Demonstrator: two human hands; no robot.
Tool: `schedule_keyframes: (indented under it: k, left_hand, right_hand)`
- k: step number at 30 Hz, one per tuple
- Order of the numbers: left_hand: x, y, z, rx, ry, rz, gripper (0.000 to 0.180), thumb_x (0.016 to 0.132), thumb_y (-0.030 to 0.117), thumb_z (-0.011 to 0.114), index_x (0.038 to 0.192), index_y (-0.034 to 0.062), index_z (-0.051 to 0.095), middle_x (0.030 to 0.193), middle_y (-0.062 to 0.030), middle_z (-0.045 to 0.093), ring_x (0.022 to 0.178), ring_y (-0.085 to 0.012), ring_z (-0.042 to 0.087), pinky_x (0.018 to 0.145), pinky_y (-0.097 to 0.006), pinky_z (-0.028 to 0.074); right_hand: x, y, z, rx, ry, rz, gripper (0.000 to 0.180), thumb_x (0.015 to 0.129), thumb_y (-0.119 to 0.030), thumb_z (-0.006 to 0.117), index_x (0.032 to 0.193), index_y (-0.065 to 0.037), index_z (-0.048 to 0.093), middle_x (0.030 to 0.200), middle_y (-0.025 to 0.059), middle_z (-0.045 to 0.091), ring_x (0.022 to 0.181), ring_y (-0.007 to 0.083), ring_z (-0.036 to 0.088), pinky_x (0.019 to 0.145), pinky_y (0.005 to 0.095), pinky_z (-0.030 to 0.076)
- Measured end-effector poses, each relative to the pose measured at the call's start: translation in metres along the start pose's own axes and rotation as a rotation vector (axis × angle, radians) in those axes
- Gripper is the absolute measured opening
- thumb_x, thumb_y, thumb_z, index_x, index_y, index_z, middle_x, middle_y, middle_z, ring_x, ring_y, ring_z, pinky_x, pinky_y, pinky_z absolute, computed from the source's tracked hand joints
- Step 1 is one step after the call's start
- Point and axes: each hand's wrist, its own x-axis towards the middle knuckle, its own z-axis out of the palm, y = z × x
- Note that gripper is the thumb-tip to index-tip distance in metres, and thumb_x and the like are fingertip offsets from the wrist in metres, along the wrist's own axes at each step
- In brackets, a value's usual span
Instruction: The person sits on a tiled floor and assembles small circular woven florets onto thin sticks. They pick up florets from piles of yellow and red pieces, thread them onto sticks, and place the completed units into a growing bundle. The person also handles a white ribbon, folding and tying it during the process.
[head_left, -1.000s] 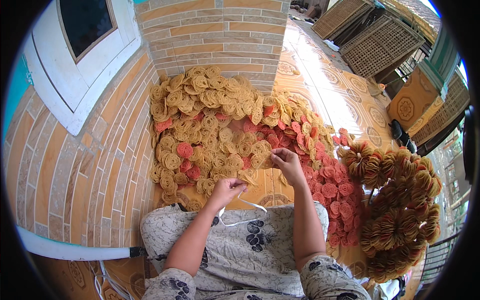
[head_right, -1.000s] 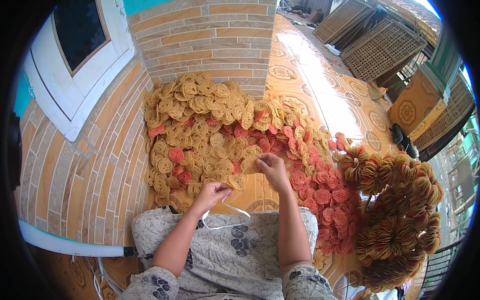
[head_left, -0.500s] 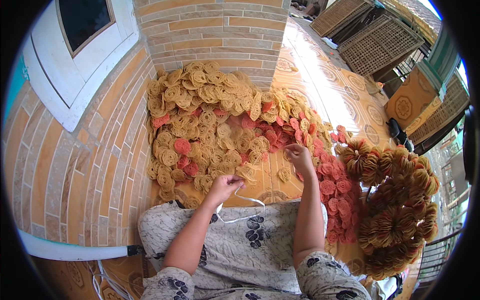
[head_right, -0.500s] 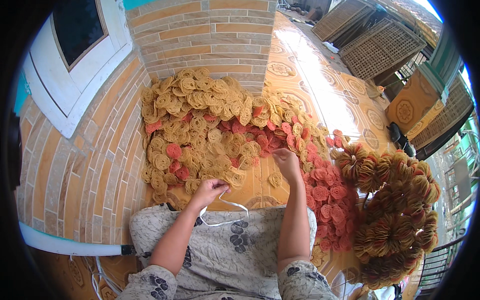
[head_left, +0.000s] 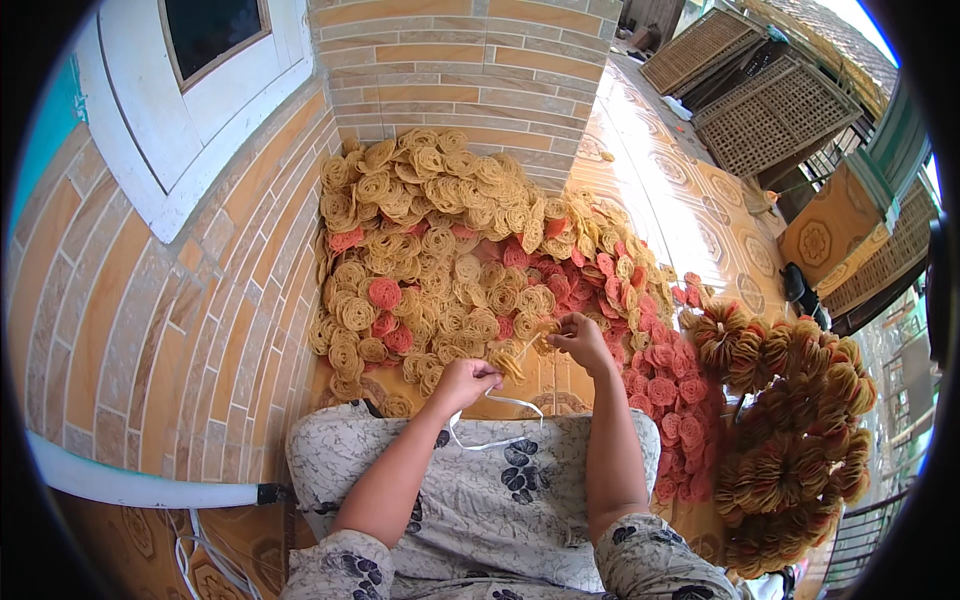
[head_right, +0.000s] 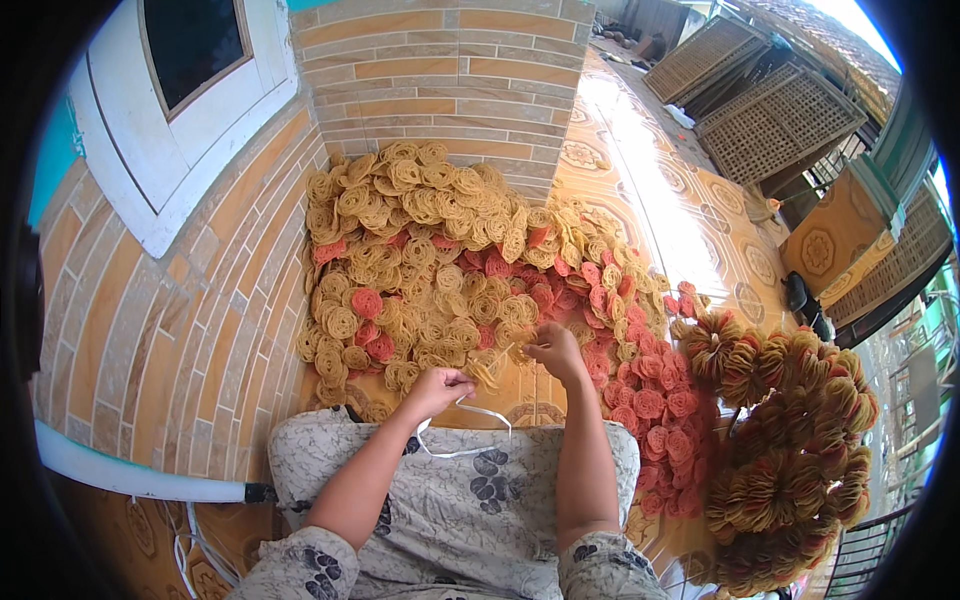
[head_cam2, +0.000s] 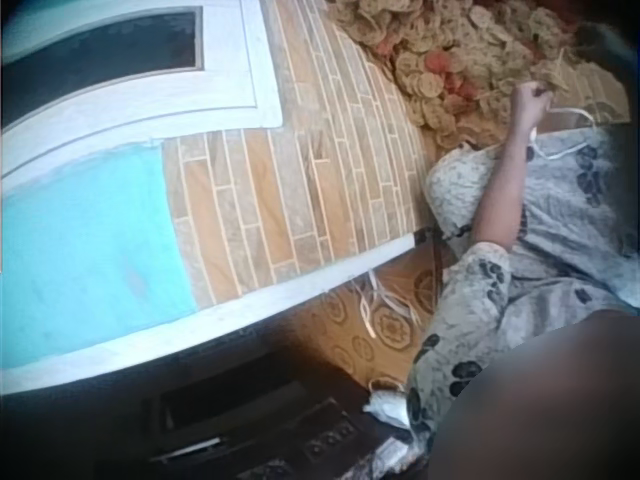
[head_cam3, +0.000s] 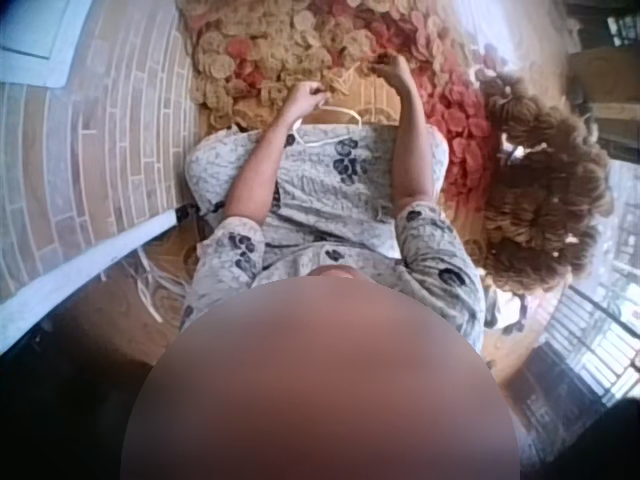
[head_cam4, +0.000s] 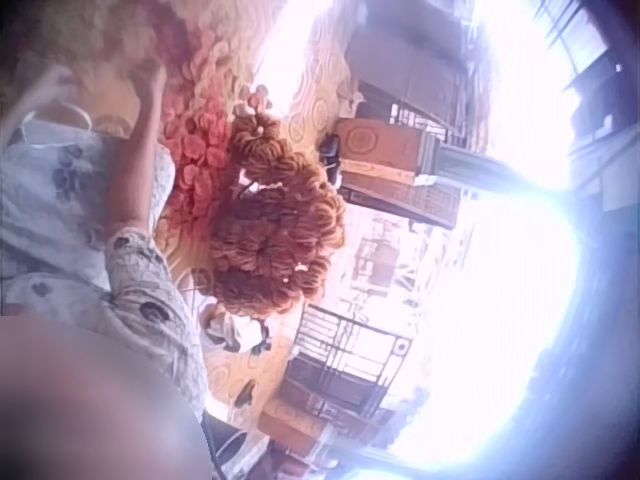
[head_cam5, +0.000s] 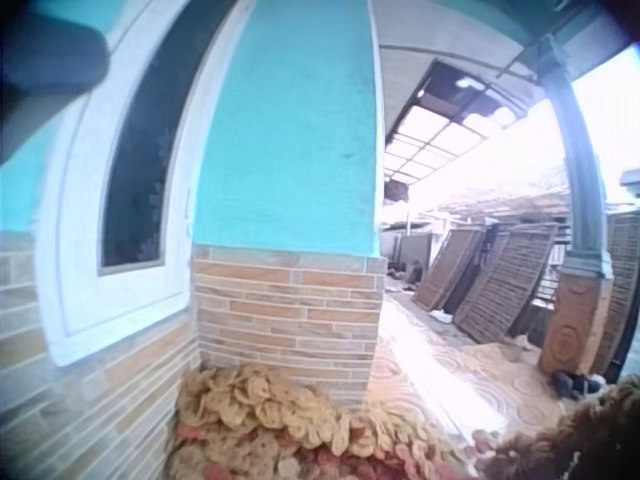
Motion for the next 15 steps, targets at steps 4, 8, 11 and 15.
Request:
schedule_keyframes:
  k: [4,8,11,15]
  left_hand:
    - [0.002,0.001,0.001,0.06,0.005,0.002,0.02,0.088,0.016,0.066,0.098,-0.0009,0.068,0.087,-0.0066,0.072,0.079,-0.0092,0.066,0.075,-0.024,0.049]
    - [0.003,-0.003,0.001,0.042,0.021,0.001,0.019,0.089,0.016,0.066,0.098,-0.0006,0.068,0.087,-0.0066,0.072,0.079,-0.009,0.065,0.075,-0.024,0.049]
    - [0.005,-0.009,0.0,0.027,0.104,0.03,0.018,0.089,0.015,0.065,0.097,-0.001,0.069,0.084,-0.0064,0.072,0.076,-0.0089,0.065,0.072,-0.024,0.049]
    - [0.01,-0.014,-0.004,-0.057,0.198,0.056,0.017,0.088,0.012,0.065,0.095,-0.0027,0.068,0.079,-0.0071,0.072,0.071,-0.01,0.066,0.067,-0.024,0.05]
  right_hand:
    - [-0.021,-0.029,0.002,0.194,-0.054,-0.048,0.028,0.079,-0.006,0.073,0.101,0.004,0.058,0.089,0.0102,0.067,0.083,0.0168,0.064,0.074,0.0302,0.05]
    - [-0.025,-0.037,0.0,0.099,-0.222,-0.109,0.023,0.08,-0.006,0.073,0.1,0.001,0.065,0.093,0.0095,0.068,0.083,0.017,0.065,0.075,0.0316,0.051]
    - [-0.01,-0.024,0.0,0.009,-0.336,-0.12,0.023,0.081,-0.011,0.073,0.101,-0.001,0.068,0.094,0.0096,0.07,0.081,0.0167,0.065,0.076,0.0311,0.051]
    - [0.037,0.011,0.035,-0.342,0.388,-0.145,0.034,0.077,-0.02,0.077,0.103,0.0,0.066,0.085,0.0129,0.068,0.081,0.0254,0.065,0.076,0.0346,0.051]
